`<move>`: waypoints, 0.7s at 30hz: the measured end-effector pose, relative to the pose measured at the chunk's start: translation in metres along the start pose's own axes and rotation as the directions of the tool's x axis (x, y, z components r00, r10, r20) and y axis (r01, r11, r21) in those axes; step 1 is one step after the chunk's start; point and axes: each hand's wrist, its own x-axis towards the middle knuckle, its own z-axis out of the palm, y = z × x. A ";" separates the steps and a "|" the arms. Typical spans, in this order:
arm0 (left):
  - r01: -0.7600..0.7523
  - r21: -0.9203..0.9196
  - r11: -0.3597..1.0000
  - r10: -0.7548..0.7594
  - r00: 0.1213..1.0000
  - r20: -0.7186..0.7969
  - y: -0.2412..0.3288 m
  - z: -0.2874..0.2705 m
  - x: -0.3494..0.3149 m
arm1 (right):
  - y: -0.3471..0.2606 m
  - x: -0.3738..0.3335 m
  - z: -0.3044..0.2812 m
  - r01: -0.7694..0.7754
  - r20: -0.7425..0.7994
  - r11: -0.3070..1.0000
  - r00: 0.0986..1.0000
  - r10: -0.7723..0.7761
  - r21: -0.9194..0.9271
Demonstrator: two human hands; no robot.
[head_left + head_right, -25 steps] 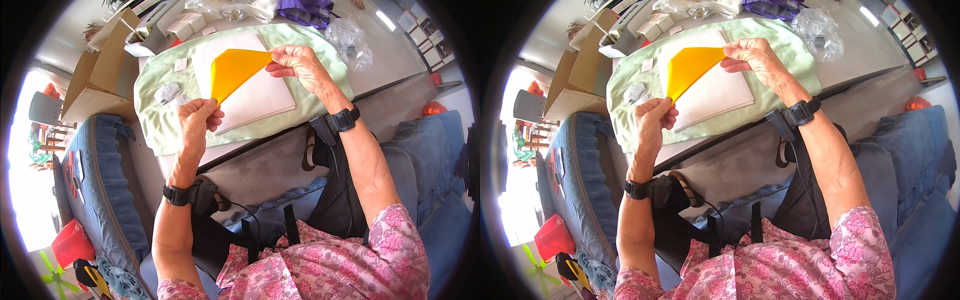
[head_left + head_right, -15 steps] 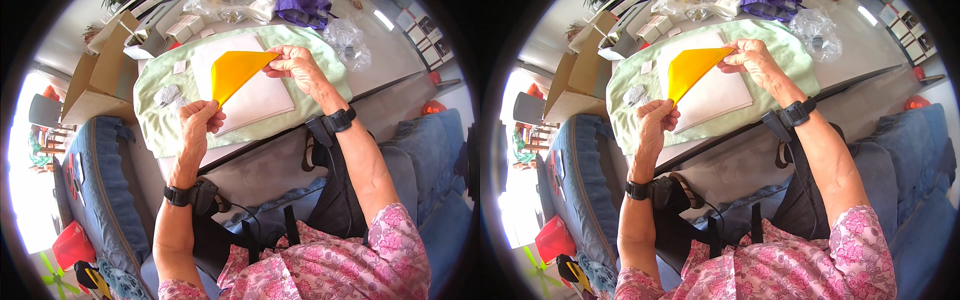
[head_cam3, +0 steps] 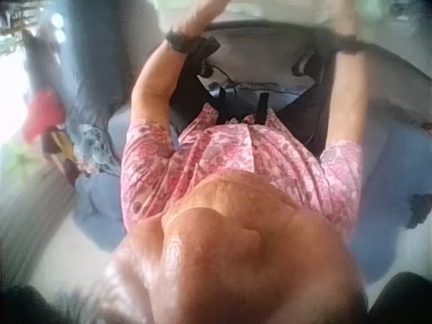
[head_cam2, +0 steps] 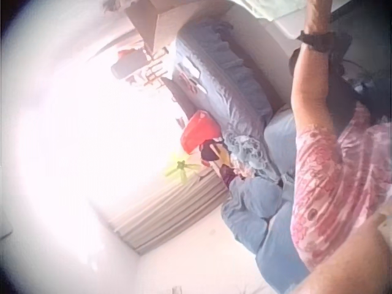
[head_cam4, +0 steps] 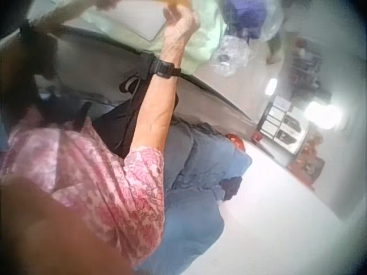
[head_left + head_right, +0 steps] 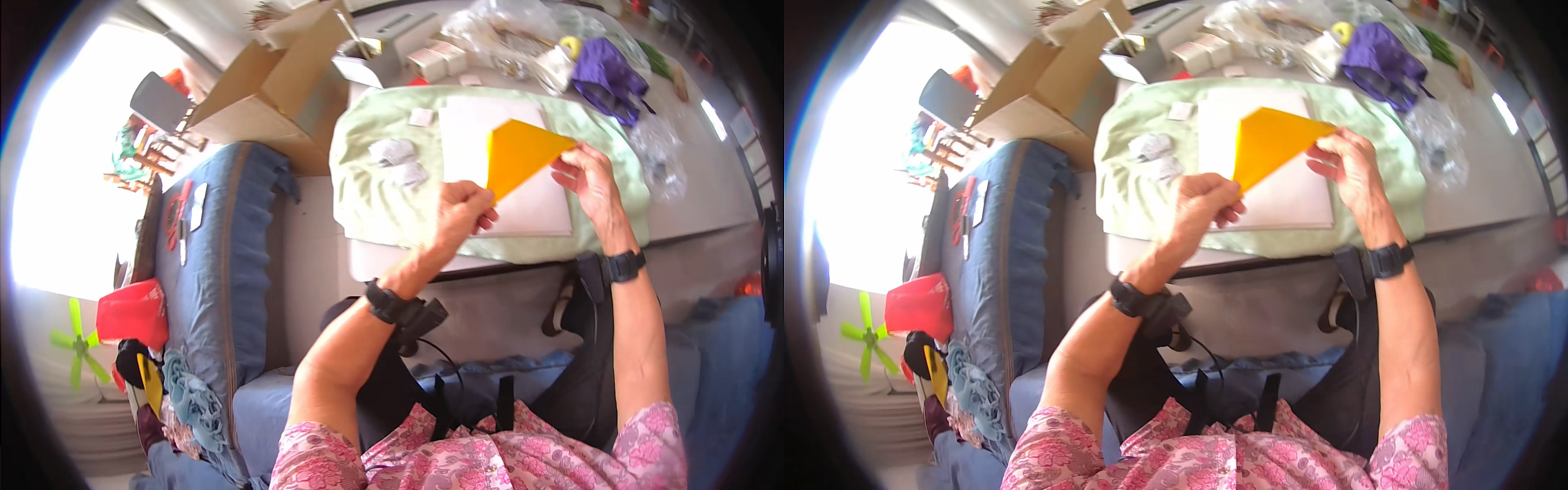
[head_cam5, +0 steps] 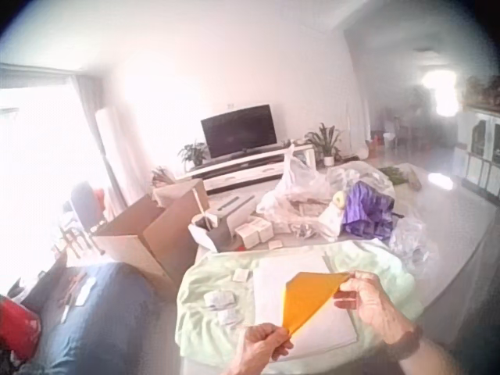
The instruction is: The person folds a yellow sheet of paper into a triangular shape on a table covered with a light green cloth. They smooth the creases and adjust the folds by hand.
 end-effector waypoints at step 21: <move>-0.055 0.072 0.996 0.060 0.995 -0.073 -0.004 0.009 0.000 | 0.023 -0.028 0.059 -0.023 0.199 0.979 0.978 0.064 -0.203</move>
